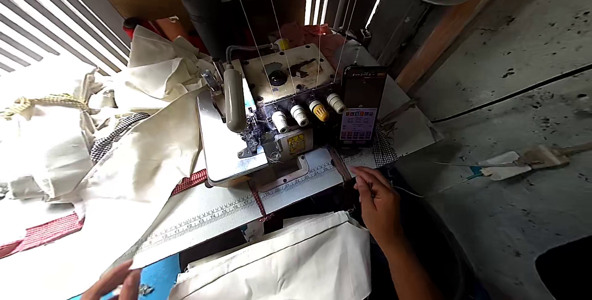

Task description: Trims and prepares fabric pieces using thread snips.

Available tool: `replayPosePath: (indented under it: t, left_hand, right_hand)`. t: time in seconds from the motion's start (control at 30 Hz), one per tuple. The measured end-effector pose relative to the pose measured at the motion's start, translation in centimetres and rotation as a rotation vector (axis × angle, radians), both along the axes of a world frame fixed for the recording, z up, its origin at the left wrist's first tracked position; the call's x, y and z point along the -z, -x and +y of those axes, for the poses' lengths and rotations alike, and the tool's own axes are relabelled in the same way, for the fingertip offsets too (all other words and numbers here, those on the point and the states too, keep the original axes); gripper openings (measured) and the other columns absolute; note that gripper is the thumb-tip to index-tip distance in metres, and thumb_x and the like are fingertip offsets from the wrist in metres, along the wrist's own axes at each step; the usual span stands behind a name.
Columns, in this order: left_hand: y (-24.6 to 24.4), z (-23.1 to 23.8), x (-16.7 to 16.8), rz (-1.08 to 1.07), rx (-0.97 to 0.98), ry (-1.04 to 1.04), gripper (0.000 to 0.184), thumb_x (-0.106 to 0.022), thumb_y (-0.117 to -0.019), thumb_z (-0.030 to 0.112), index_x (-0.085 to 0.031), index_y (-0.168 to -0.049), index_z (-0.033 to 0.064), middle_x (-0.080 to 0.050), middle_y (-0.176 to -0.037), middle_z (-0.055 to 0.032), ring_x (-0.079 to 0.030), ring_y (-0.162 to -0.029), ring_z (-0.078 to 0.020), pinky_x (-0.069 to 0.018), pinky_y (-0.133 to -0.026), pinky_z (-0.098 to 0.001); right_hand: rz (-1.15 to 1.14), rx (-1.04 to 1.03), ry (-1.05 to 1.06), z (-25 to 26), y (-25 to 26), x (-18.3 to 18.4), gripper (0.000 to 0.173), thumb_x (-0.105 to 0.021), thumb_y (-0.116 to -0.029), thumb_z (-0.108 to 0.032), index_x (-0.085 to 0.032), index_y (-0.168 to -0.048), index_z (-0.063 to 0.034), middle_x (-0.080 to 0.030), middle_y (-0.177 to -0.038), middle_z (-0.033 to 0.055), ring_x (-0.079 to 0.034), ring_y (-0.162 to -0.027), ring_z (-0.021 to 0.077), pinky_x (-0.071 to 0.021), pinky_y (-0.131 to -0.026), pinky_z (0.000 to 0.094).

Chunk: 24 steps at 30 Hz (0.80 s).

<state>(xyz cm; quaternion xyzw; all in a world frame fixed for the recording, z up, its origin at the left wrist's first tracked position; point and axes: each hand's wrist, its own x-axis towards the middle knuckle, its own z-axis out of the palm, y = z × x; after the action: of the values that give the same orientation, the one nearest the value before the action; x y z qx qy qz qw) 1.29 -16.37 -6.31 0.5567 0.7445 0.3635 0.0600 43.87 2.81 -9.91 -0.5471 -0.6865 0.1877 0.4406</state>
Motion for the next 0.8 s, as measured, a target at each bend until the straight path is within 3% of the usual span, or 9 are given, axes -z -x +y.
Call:
replayPosePath:
  t: [0.07, 0.13, 0.27, 0.37, 0.43, 0.53, 0.63, 0.73, 0.8]
  left_hand:
    - [1.2, 2.2, -0.8, 0.062, -0.109, -0.067, 0.031, -0.057, -0.1055, 0.018, -0.067, -0.112, -0.0105, -0.070, -0.105, -0.0239, -0.070, -0.097, -0.0188, -0.0593, -0.079, -0.0308]
    - [3.0, 3.9, -1.3, 0.074, -0.199, -0.090, 0.033, -0.058, -0.1050, 0.024, -0.068, -0.114, -0.0065, -0.070, -0.111, -0.0220, -0.070, -0.103, -0.0186, -0.0595, -0.082, -0.0319]
    - [7.5, 5.5, 0.3, 0.080, -0.368, -0.065, 0.055, -0.058, -0.1027, 0.042, -0.058, -0.136, -0.0022, -0.058, -0.135, -0.0273, -0.063, -0.117, -0.0312, -0.0568, -0.089, -0.0426]
    - [8.8, 6.6, 1.7, 0.037, -0.446, 0.065, 0.075, -0.055, -0.1016, 0.049, -0.043, -0.147, -0.0089, -0.046, -0.147, -0.0352, -0.051, -0.133, -0.0442, -0.0438, -0.108, -0.0546]
    - [8.6, 7.2, 2.1, 0.003, -0.438, 0.208, 0.072, -0.052, -0.1032, 0.047, -0.045, -0.145, -0.0111, -0.050, -0.142, -0.0373, -0.049, -0.135, -0.0477, -0.0375, -0.114, -0.0579]
    - [8.8, 7.1, 3.3, 0.061, -0.389, 0.303, 0.060, -0.062, -0.0987, 0.040, -0.060, -0.128, -0.0123, -0.060, -0.124, -0.0389, -0.054, -0.123, -0.0527, -0.0357, -0.109, -0.0651]
    - [9.1, 6.6, 3.3, -0.050, -0.434, 0.226, 0.048, -0.066, -0.0968, 0.032, -0.064, -0.121, -0.0095, -0.067, -0.114, -0.0300, -0.065, -0.109, -0.0349, -0.0487, -0.098, -0.0517]
    - [11.4, 5.6, 3.8, -0.176, -0.418, 0.069, 0.048, -0.067, -0.0968, 0.033, -0.063, -0.121, -0.0081, -0.067, -0.108, -0.0214, -0.064, -0.097, -0.0180, -0.0530, -0.088, -0.0373]
    - [11.6, 5.5, 3.0, -0.226, -0.369, -0.077, 0.036, -0.067, -0.0966, 0.023, -0.062, -0.113, -0.0087, -0.065, -0.097, -0.0099, -0.062, -0.086, -0.0046, -0.0535, -0.080, -0.0249]
  right_hand:
    - [-0.130, 0.061, -0.074, 1.6, 1.5, 0.3, 0.045, -0.056, -0.1020, -0.015, -0.057, -0.144, 0.0004, -0.068, -0.107, 0.0121, -0.065, -0.079, 0.0144, -0.0571, -0.068, 0.0288]
    - [-0.234, 0.109, -0.063, 2.6, 2.4, 0.7, 0.064, -0.065, -0.0992, -0.027, -0.044, -0.154, 0.0004, -0.069, -0.105, 0.0106, -0.066, -0.073, 0.0171, -0.0581, -0.063, 0.0340]
    - [-0.304, 0.135, -0.030, 3.3, 3.0, 0.3, 0.074, -0.065, -0.0988, -0.041, -0.041, -0.157, -0.0027, -0.070, -0.103, 0.0096, -0.067, -0.076, 0.0194, -0.0584, -0.063, 0.0363]
    - [-0.314, 0.136, -0.009, 3.4, 3.0, 0.1, 0.073, -0.064, -0.0993, -0.044, -0.043, -0.156, -0.0042, -0.070, -0.102, 0.0097, -0.067, -0.075, 0.0197, -0.0581, -0.063, 0.0363]
    - [-0.288, 0.134, -0.032, 3.5, 2.9, 0.1, 0.073, -0.064, -0.0993, -0.042, -0.042, -0.156, -0.0026, -0.071, -0.103, 0.0093, -0.068, -0.076, 0.0187, -0.0582, -0.063, 0.0351]
    - [-0.265, 0.143, -0.065, 3.4, 2.9, 0.1, 0.074, -0.066, -0.0987, -0.039, -0.041, -0.155, 0.0010, -0.071, -0.103, 0.0091, -0.067, -0.073, 0.0168, -0.0581, -0.063, 0.0330]
    - [-0.255, 0.156, -0.038, 3.3, 2.9, 0.1, 0.073, -0.066, -0.0990, -0.040, -0.041, -0.155, -0.0006, -0.071, -0.102, 0.0076, -0.067, -0.074, 0.0155, -0.0579, -0.064, 0.0322]
    - [-0.218, 0.159, -0.036, 3.4, 2.9, 0.1, 0.079, -0.067, -0.0981, -0.041, -0.037, -0.156, 0.0034, -0.071, -0.103, 0.0079, -0.064, -0.067, 0.0139, -0.0564, -0.059, 0.0317]
    - [-0.205, 0.168, -0.037, 3.4, 2.9, 0.3, 0.080, -0.067, -0.0984, -0.040, -0.035, -0.156, 0.0048, -0.071, -0.102, 0.0080, -0.061, -0.064, 0.0133, -0.0551, -0.057, 0.0309]
